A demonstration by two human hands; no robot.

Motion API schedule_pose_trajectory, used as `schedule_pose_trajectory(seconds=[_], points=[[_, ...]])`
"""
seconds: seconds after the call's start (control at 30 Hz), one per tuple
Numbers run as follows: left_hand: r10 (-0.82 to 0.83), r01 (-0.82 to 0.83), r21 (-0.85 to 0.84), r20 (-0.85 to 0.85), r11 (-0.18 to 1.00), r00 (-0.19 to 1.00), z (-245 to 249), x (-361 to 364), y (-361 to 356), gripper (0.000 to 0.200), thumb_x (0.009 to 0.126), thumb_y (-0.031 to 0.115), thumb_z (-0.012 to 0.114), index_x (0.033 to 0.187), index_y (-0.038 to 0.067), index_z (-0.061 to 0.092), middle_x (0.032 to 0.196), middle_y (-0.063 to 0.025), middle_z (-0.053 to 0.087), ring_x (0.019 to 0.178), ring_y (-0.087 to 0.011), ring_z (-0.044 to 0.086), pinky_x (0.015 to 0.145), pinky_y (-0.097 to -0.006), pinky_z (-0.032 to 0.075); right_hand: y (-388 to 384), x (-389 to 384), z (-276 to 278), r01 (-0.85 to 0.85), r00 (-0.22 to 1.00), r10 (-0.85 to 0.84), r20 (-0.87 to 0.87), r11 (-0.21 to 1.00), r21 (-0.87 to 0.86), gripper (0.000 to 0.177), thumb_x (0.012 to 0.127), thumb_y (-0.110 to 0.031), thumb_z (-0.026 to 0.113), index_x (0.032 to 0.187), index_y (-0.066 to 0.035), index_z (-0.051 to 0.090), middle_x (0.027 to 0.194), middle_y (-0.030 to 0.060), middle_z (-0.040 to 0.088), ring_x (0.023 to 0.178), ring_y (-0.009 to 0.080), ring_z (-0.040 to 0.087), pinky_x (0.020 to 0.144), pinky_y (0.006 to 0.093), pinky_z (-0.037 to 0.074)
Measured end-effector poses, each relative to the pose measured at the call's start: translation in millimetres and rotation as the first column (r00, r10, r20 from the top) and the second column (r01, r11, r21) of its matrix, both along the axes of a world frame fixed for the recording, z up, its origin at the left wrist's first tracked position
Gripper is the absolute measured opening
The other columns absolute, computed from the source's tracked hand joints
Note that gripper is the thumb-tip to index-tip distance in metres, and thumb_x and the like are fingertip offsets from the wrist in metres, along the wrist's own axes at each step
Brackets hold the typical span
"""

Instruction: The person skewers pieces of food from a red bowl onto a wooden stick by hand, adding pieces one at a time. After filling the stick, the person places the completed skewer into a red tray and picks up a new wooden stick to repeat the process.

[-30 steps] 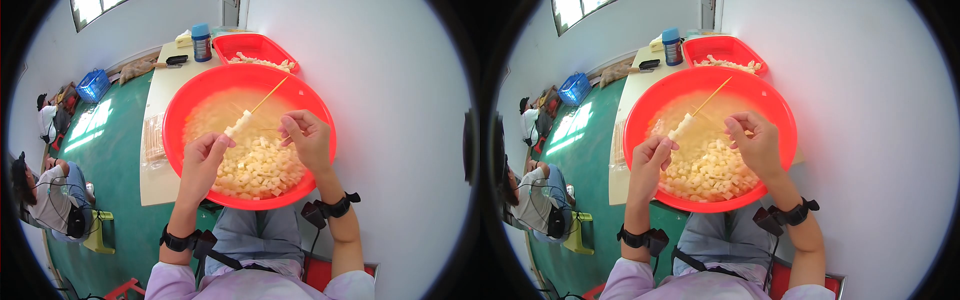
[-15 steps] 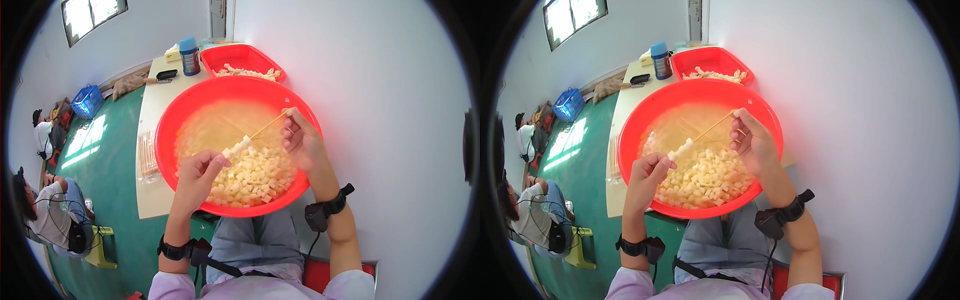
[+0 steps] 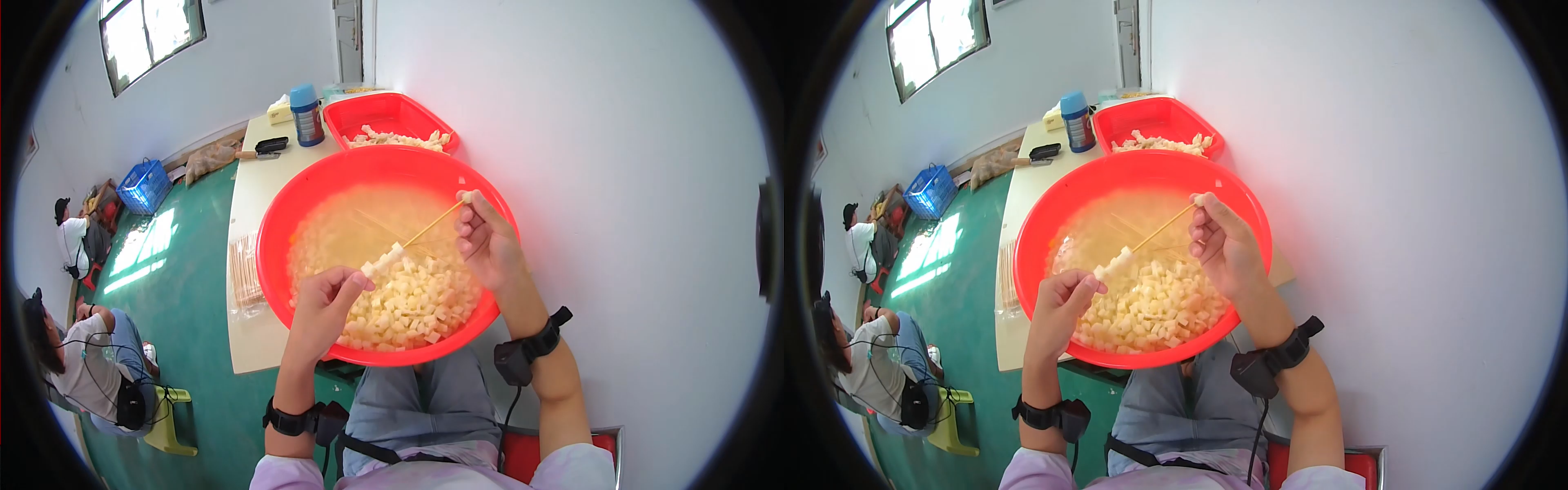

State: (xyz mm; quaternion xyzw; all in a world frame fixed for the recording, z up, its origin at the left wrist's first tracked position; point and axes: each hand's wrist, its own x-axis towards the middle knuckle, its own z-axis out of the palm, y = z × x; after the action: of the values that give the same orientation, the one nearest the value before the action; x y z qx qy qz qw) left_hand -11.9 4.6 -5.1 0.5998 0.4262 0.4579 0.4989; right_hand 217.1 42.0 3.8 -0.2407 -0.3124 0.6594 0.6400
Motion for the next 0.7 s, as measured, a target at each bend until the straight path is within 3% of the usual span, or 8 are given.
schedule_pose_trajectory(seconds=[0.23, 0.43, 0.7], points=[[0.005, -0.006, 0.021, 0.005, 1.0, 1.0, -0.2, -0.4, -0.2, 0.02, 0.085, 0.015, 0.05, 0.079, -0.002, 0.059, 0.057, 0.0067, 0.039, 0.052, -0.0007, 0.03, 0.045, -0.0186, 0.022, -1.7, -1.1, 1.6, 0.006, 0.999, -0.006, -0.035, 1.0, 0.007, 0.019, 0.083, -0.026, 0.055, 0.089, -0.008, 0.054, 0.068, -0.0033, 0.051, 0.059, 0.0064, 0.05, 0.048, 0.0199, 0.039], [0.003, -0.005, 0.032, 0.062, 0.999, 0.998, -1.3, 0.4, -0.4, 0.019, 0.085, 0.014, 0.05, 0.079, -0.002, 0.06, 0.056, 0.0068, 0.039, 0.051, -0.0005, 0.03, 0.045, -0.0187, 0.021, -2.4, -3.9, -0.3, 0.047, 0.995, -0.048, 0.09, 0.999, 0.01, 0.018, 0.084, -0.025, 0.054, 0.088, -0.008, 0.055, 0.067, -0.0025, 0.051, 0.059, 0.0067, 0.05, 0.046, 0.0211, 0.04], [0.001, -0.001, 0.021, 0.01, 1.0, 1.0, -2.5, -0.5, -0.4, 0.019, 0.085, 0.014, 0.05, 0.078, -0.002, 0.06, 0.055, 0.0074, 0.038, 0.05, -0.0002, 0.029, 0.044, -0.0184, 0.021, -1.8, -2.1, 0.7, 0.055, 0.998, -0.054, -0.014, 0.998, 0.03, 0.019, 0.084, -0.026, 0.053, 0.087, -0.008, 0.055, 0.072, -0.0023, 0.052, 0.057, 0.0069, 0.05, 0.045, 0.0221, 0.041]])
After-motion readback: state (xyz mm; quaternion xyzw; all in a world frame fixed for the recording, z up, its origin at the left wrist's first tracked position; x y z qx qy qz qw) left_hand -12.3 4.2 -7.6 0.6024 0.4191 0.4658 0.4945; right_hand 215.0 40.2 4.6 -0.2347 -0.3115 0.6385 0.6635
